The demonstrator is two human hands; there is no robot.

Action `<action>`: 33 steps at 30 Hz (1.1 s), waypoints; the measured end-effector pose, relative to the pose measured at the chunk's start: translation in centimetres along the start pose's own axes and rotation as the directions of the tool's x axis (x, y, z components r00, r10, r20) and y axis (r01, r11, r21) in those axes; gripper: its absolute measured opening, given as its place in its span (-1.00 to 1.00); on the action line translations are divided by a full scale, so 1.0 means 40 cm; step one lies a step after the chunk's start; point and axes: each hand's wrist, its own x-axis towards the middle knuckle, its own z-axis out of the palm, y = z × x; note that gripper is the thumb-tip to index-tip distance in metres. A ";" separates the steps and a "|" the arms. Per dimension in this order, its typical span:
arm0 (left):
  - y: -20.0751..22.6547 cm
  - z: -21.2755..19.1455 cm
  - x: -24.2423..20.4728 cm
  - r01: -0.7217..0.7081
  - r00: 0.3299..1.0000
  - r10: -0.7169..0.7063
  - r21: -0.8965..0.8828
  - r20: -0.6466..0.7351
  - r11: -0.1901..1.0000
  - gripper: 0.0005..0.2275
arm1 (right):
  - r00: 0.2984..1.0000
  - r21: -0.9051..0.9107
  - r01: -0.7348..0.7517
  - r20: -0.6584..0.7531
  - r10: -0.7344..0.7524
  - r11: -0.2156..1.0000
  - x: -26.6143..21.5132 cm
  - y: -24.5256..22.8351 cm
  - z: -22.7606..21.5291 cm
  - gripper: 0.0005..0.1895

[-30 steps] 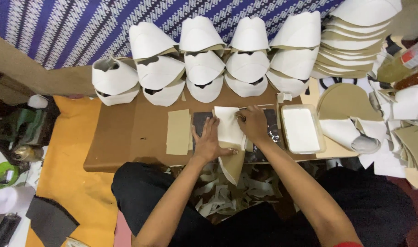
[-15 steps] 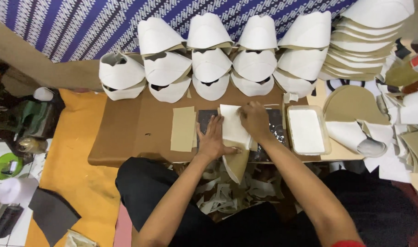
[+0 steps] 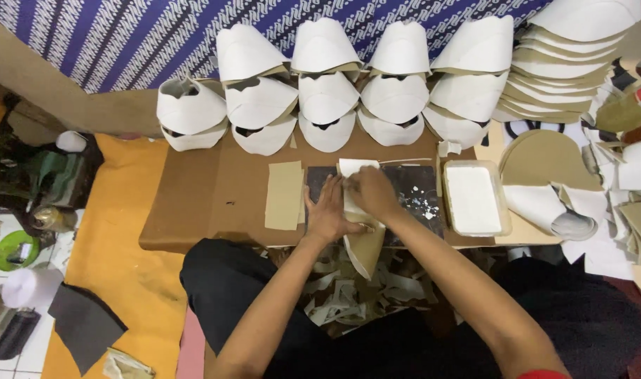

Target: Applying adhesive to white shoe upper components and assembling them by hand in a workshop.

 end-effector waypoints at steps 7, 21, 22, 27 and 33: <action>0.013 -0.029 -0.016 -0.030 1.000 0.029 -0.069 -0.010 0.997 0.06 | 0.961 0.158 0.125 0.227 -0.160 0.979 -0.074 -0.009 -0.097 -0.81; 0.038 -0.057 -0.026 -0.012 1.000 0.009 -0.154 -0.019 0.988 0.08 | 0.972 0.299 -0.235 0.042 0.233 0.925 -0.269 0.059 -0.090 -0.76; 0.041 -0.048 -0.027 -0.014 1.000 0.011 -0.157 -0.017 0.988 0.08 | 0.971 0.297 -0.238 0.042 0.237 0.925 -0.266 0.071 -0.089 -0.76; 0.027 -0.038 -0.020 -0.004 1.000 0.003 -0.147 -0.004 0.989 0.08 | 0.957 0.293 -0.276 -0.005 0.290 0.915 -0.240 0.099 -0.019 -0.75; 0.026 -0.032 -0.020 -0.001 1.000 0.004 -0.157 0.016 0.988 0.10 | 0.961 0.155 -0.248 -0.087 0.263 0.956 -0.213 0.067 -0.088 -0.81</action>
